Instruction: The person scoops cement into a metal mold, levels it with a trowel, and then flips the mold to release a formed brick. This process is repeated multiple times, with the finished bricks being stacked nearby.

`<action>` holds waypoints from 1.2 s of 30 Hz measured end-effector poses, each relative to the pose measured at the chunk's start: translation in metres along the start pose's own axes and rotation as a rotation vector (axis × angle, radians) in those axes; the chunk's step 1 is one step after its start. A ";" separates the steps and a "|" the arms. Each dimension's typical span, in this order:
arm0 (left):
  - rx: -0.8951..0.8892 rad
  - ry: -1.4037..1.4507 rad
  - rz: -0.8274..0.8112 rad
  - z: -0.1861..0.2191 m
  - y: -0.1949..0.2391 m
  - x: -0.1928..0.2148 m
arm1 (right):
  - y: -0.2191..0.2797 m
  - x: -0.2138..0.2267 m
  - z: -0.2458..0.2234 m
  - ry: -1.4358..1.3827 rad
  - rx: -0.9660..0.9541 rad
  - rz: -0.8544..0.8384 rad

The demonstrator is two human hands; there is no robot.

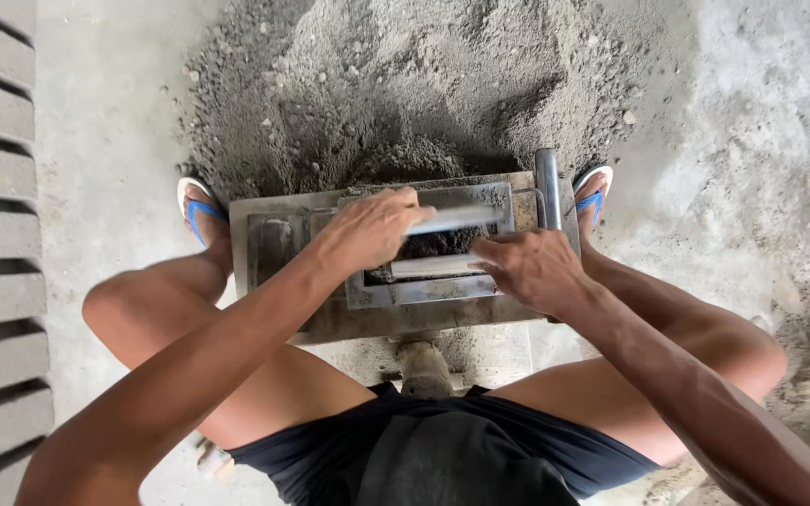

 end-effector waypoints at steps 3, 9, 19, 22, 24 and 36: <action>0.129 0.143 0.215 -0.015 0.010 0.032 | -0.001 0.003 0.041 -0.305 -0.062 0.034; 0.624 0.079 0.130 -0.047 0.040 -0.006 | -0.021 -0.028 0.052 -0.033 -0.246 0.068; 0.760 0.230 0.169 0.000 0.054 -0.029 | 0.000 -0.021 0.005 0.266 -0.563 -0.045; 0.769 0.270 0.214 0.008 0.056 -0.028 | 0.011 -0.034 0.003 0.198 -0.633 -0.183; 0.801 0.325 0.236 -0.007 0.062 -0.012 | 0.034 -0.033 0.040 0.213 -0.615 -0.107; 0.026 0.146 -0.021 0.015 0.003 0.009 | 0.008 -0.025 -0.001 0.090 0.097 -0.001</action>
Point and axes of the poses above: each hand's wrist, its own y-axis away from the middle knuckle, its own x-axis out of the back of the hand, z = x × y, the point moved 9 cm from there along -y, towards the middle knuckle, and after that the axes turned 12 degrees about z, right-handed, at the moved point
